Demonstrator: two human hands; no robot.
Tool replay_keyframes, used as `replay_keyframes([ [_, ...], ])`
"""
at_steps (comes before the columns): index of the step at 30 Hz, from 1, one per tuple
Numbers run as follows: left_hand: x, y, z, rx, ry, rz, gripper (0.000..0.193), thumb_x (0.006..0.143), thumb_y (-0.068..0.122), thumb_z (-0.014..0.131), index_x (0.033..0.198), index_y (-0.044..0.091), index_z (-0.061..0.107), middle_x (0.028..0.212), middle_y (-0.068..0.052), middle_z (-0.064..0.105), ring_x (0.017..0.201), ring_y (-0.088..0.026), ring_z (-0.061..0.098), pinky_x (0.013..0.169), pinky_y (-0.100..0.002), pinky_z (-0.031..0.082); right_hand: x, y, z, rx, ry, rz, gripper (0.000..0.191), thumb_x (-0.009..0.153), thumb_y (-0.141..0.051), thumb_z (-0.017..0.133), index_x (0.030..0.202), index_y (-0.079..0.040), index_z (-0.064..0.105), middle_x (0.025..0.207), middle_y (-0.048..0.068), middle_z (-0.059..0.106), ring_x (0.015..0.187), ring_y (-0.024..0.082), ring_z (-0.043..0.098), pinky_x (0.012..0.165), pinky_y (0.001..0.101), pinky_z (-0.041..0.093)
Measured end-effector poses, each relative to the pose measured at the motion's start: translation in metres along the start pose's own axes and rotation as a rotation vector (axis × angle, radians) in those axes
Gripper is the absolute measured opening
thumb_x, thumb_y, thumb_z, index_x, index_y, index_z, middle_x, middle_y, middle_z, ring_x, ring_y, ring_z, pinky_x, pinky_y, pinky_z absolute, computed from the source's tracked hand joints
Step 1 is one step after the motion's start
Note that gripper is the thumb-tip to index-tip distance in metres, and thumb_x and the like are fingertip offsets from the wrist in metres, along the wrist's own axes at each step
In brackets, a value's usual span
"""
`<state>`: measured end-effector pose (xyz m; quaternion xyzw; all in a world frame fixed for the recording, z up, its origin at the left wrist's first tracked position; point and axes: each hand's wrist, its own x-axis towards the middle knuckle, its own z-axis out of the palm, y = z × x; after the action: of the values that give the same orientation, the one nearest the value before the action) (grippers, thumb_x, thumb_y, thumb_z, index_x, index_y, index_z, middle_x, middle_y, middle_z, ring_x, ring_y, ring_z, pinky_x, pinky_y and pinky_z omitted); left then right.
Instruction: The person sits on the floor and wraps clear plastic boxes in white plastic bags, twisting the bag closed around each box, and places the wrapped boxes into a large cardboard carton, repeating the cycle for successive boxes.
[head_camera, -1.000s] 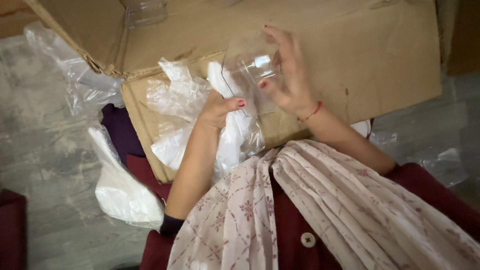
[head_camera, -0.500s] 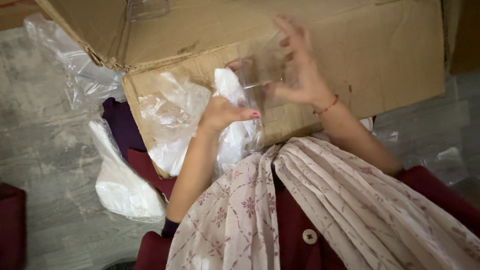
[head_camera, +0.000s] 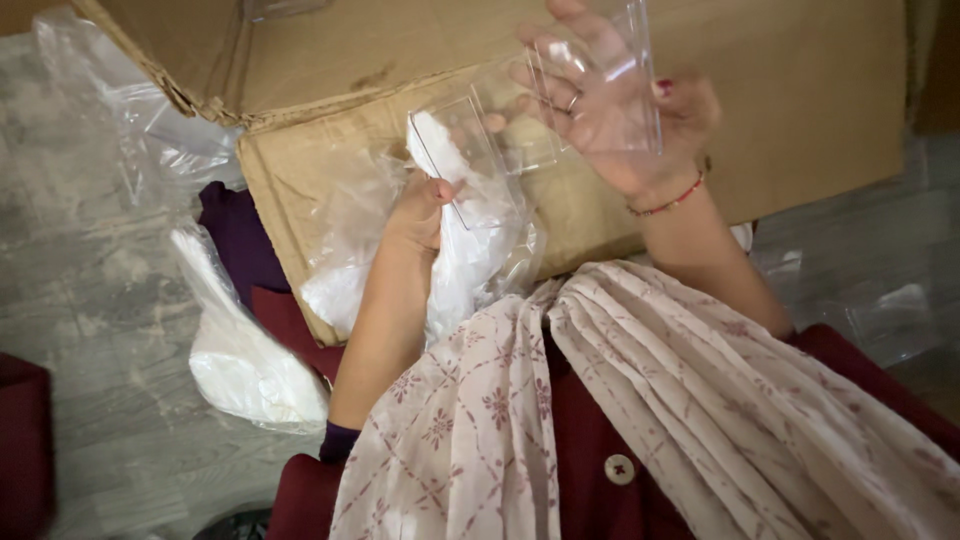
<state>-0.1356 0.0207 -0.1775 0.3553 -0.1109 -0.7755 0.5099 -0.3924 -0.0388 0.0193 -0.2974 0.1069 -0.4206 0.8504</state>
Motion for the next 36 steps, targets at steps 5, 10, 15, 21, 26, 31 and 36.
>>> replay_keyframes([
  [5,-0.007,0.005,0.008,-0.055,-0.036,-0.033,0.055,0.069,-0.006,0.053,0.124,-0.001,0.055,0.094,-0.010,0.064,0.073,-0.022,0.066,0.065,-0.037,0.062,0.000,0.004,0.002,-0.103,0.022,0.009,0.105,0.080,-0.032,0.072,0.166,-0.001,0.021,0.164,0.017,0.032,0.144,0.029,0.042,0.126,0.0389,0.034],
  [10,0.001,-0.002,0.004,0.111,0.003,0.046,0.061,0.063,-0.002,0.063,0.124,0.002,0.055,0.085,-0.003,0.056,0.064,-0.013,0.056,0.053,-0.028,0.047,0.002,0.018,-0.006,-0.175,0.022,-0.050,0.107,0.078,-0.030,0.071,0.168,0.000,0.022,0.170,0.019,0.027,0.146,0.029,0.041,0.125,0.0398,0.036],
  [15,0.005,-0.005,-0.002,0.045,-0.194,0.068,0.047,0.073,0.005,0.074,0.117,0.000,0.059,0.082,0.000,0.055,0.067,-0.010,0.052,0.057,-0.025,0.044,0.002,0.011,-0.012,-0.147,0.015,-0.028,0.108,0.076,-0.035,0.074,0.165,-0.003,0.024,0.169,0.020,0.026,0.145,0.032,0.041,0.127,0.0448,0.039],
  [21,-0.001,0.003,0.010,0.085,-0.150,0.078,0.057,0.065,0.014,0.079,0.118,0.006,0.060,0.087,0.003,0.060,0.073,-0.008,0.057,0.064,-0.024,0.050,0.005,0.005,-0.013,-0.123,0.002,-0.019,0.107,0.076,-0.045,0.074,0.163,-0.004,0.026,0.168,0.022,0.028,0.146,0.034,0.043,0.126,0.0484,0.039],
  [26,-0.007,0.010,0.018,0.123,-0.174,0.112,0.067,0.070,0.016,0.084,0.129,-0.001,0.057,0.099,-0.002,0.061,0.084,-0.012,0.059,0.074,-0.027,0.051,0.004,0.004,-0.017,-0.149,-0.026,0.019,0.108,0.075,-0.040,0.076,0.165,-0.005,0.026,0.168,0.022,0.029,0.145,0.032,0.041,0.129,0.0468,0.037],
  [31,-0.008,0.011,0.022,0.179,-0.120,0.099,0.076,0.065,0.015,0.087,0.133,-0.002,0.057,0.106,-0.003,0.067,0.092,-0.014,0.066,0.084,-0.029,0.056,0.009,0.011,-0.021,-0.226,-0.014,0.009,0.104,0.073,-0.031,0.079,0.161,-0.005,0.030,0.165,0.018,0.033,0.150,0.028,0.041,0.129,0.0451,0.035],
  [36,-0.010,0.014,0.038,0.339,-0.020,-0.006,0.074,0.067,0.011,0.090,0.132,-0.008,0.059,0.108,-0.015,0.070,0.095,-0.023,0.068,0.086,-0.036,0.057,0.009,0.030,-0.015,-0.661,0.077,-0.129,0.092,0.077,-0.037,0.075,0.156,-0.005,0.039,0.158,0.012,0.037,0.141,0.024,0.040,0.120,0.0385,0.031],
])
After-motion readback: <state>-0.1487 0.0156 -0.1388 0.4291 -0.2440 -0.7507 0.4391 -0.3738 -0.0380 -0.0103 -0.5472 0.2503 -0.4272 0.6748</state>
